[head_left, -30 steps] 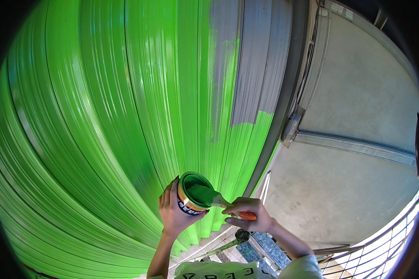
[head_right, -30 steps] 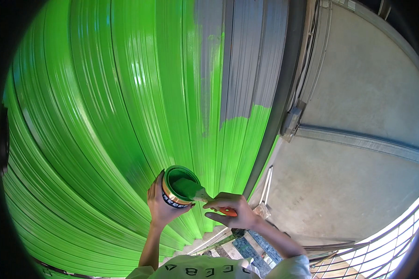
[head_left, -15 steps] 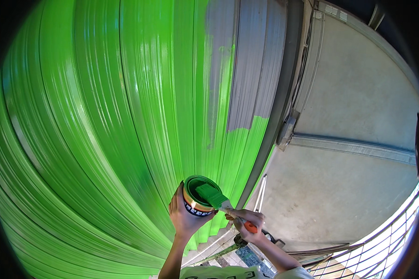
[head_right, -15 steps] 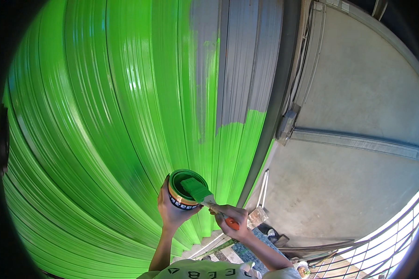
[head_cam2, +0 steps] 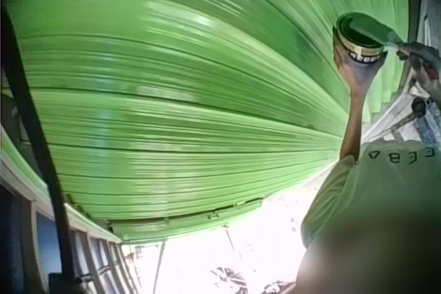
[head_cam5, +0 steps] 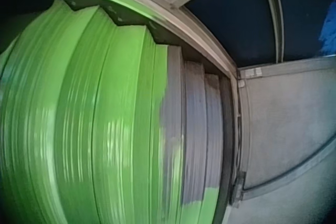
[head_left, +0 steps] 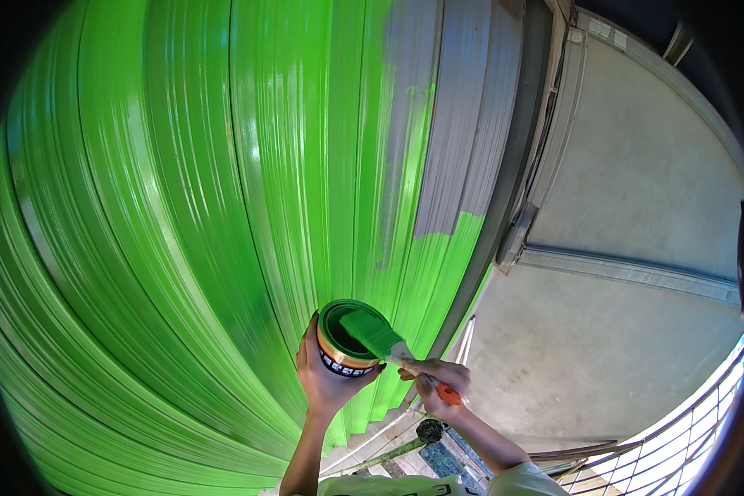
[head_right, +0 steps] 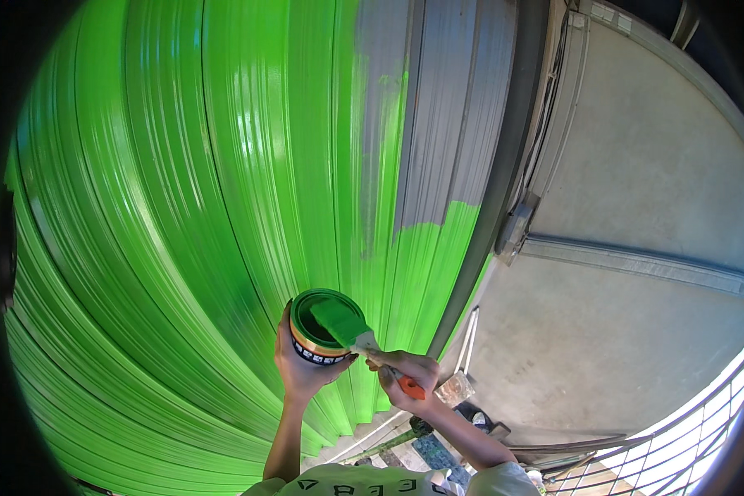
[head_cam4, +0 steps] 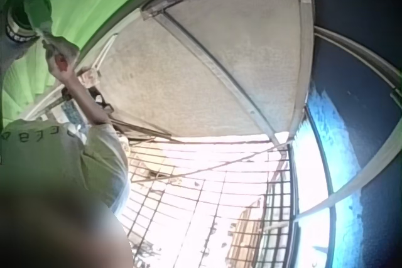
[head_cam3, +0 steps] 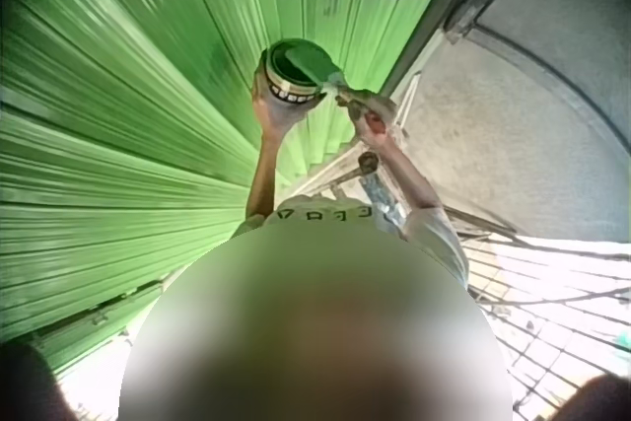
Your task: The person paints a metal roller shutter wall with green paint using a paint brush, dipping the brush into a paint bucket and applying the paint to the wall in strokes.
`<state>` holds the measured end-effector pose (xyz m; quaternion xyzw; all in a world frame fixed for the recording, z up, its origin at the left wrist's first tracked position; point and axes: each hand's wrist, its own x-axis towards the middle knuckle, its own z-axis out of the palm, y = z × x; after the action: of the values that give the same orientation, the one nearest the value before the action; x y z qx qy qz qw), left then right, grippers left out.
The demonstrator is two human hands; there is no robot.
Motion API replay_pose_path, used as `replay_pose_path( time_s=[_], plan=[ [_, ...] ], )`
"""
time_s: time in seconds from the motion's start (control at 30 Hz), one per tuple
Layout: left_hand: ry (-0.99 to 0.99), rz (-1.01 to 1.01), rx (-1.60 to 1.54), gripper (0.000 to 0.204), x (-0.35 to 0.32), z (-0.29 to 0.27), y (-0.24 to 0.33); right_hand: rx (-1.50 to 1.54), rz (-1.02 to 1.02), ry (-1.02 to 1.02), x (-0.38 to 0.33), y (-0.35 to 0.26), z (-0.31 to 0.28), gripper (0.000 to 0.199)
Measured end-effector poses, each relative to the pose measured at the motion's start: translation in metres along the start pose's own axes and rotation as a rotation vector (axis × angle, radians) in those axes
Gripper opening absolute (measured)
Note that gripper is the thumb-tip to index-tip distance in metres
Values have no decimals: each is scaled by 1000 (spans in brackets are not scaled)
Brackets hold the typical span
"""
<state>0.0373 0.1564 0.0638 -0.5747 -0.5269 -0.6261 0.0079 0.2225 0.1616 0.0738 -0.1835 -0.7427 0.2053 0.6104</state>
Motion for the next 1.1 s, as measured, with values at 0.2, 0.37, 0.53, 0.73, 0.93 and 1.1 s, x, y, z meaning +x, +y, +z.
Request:
replay_pose_path(
  time_s=[0.2, 0.37, 0.53, 0.73, 0.93, 1.1],
  plan=[
    [13, -10, 25, 101, -1, -1, 2, -334, -270, 136, 68, 10, -16, 25],
    [-20, -67, -24, 101, -6, 0, -2, -642, -239, 160, 98, 71, -9, 23],
    [-51, -78, 48, 103, -12, -1, -17, -701, -321, 169, 165, 77, -3, 18],
    [-83, -84, 9, 105, -11, 3, -18, -780, -574, 341, 216, 69, -4, 24],
    [-96, -125, -31, 104, -18, 0, -26, -911, -244, 47, 33, 162, 28, 31],
    [-104, -126, -4, 103, -15, 0, -25, -777, -96, 29, 36, 157, 23, 17]
  ],
)
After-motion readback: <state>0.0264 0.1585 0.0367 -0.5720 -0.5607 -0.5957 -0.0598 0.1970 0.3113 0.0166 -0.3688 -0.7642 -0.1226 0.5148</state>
